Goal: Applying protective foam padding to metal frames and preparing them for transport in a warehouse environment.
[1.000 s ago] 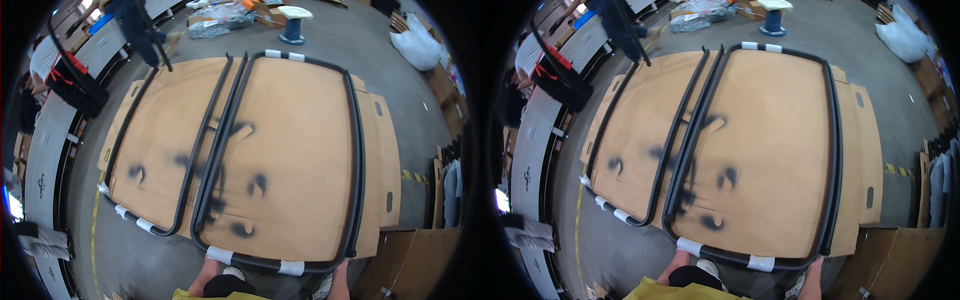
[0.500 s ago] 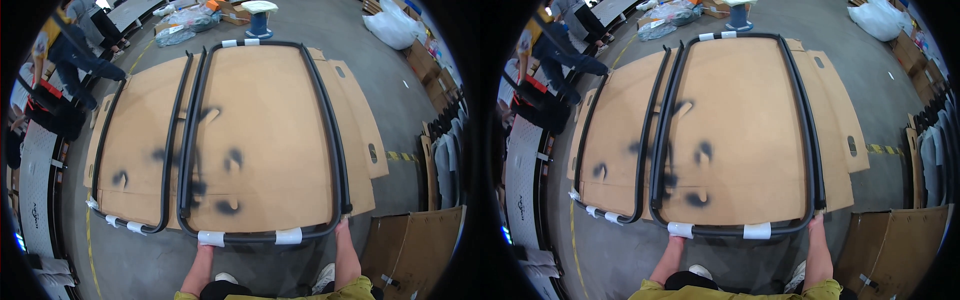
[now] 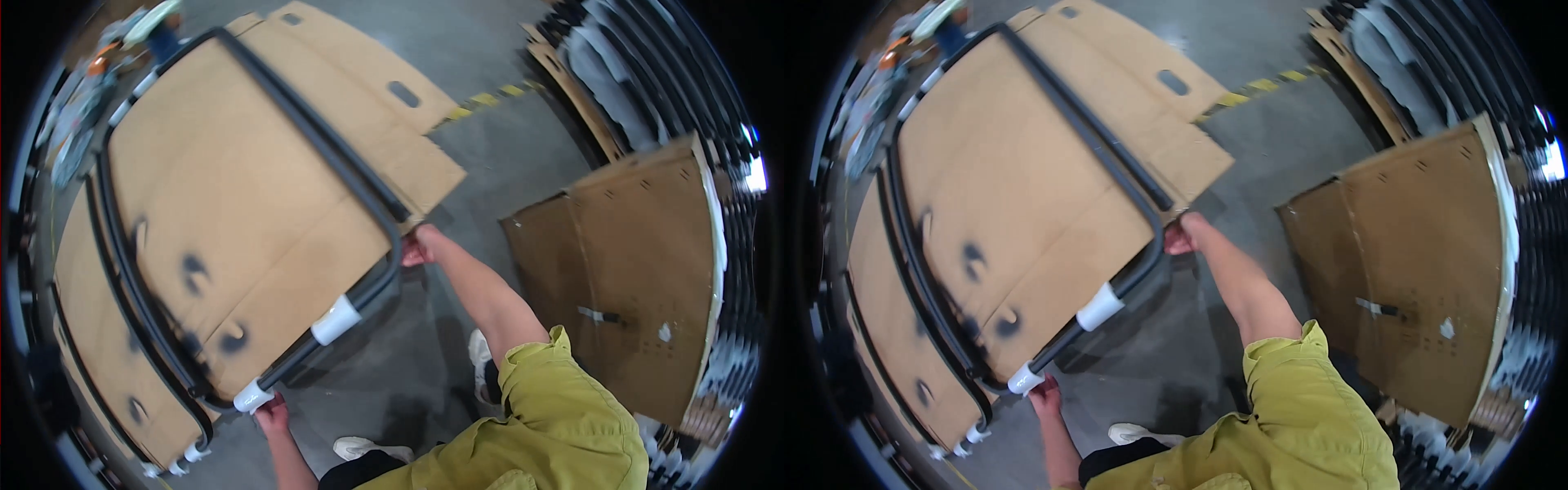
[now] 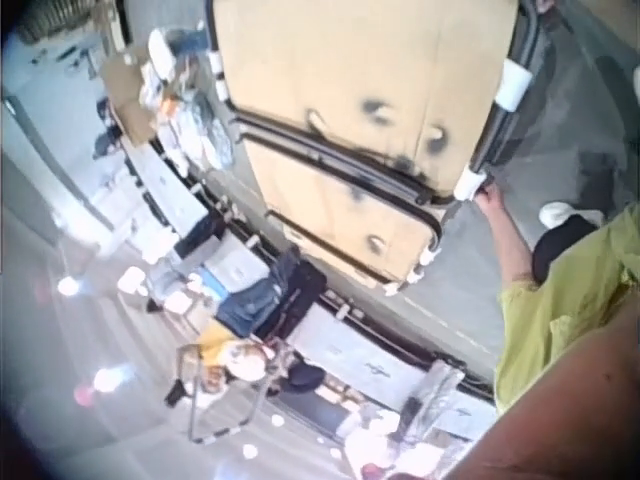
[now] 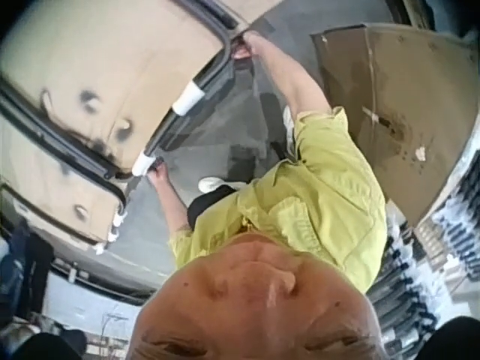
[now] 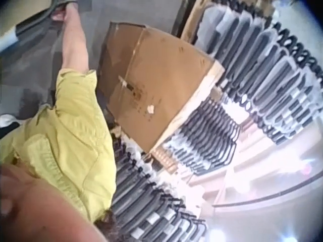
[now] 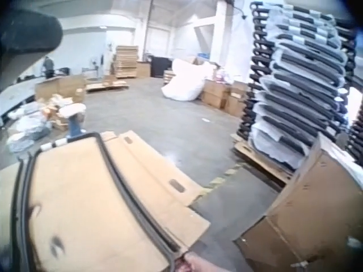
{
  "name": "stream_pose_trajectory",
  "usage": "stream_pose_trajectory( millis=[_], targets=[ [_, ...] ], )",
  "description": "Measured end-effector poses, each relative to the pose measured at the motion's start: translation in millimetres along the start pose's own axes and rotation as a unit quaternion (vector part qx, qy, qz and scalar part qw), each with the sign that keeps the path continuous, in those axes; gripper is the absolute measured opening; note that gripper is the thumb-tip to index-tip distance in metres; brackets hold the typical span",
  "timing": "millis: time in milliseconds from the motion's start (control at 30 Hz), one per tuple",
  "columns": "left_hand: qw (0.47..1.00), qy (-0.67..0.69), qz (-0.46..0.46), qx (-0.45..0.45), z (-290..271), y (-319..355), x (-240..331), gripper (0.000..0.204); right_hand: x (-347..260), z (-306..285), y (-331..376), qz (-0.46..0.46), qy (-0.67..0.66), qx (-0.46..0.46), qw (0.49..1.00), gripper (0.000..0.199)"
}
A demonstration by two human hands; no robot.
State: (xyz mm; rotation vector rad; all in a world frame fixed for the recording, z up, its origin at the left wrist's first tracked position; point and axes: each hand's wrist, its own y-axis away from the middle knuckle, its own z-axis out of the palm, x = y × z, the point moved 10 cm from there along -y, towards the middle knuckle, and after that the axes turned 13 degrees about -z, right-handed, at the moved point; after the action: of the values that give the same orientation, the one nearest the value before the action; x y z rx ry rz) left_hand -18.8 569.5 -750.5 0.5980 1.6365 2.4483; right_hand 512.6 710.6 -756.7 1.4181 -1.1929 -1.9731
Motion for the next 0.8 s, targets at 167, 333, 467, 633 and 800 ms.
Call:
stream_pose_trajectory(
  millis=[167, 333, 467, 633, 800],
  targets=[
    [0.89, -0.439, -0.106, 0.065, 72.3, 155.9, -93.7, 0.032, -20.6, -49.6, 131.0, -0.009, 0.284, -0.072, 0.956, 0.048],
    [0.705, -0.677, 0.08, -0.196, 331.0, 267.1, -201.4, 0.027, -91.9, 2.1, 375.5, -0.276, 0.184, -0.194, 0.923, 0.023],
    [0.584, -0.724, 0.095, -0.355, 470.2, 393.1, -338.1, 0.054, -192.7, -115.8, 563.8, -0.51, 0.32, 0.076, 0.795, 0.013],
    [0.417, -0.775, 0.199, -0.431, 565.6, 511.2, -482.4, 0.062, -95.1, -377.3, 748.0, -0.311, 0.122, 0.678, 0.655, 0.022],
    [0.362, -0.808, 0.195, -0.421, 576.2, 514.5, -553.8, 0.056, 53.0, -427.8, 723.5, -0.093, -0.061, 0.649, 0.753, 0.039]
  ],
)
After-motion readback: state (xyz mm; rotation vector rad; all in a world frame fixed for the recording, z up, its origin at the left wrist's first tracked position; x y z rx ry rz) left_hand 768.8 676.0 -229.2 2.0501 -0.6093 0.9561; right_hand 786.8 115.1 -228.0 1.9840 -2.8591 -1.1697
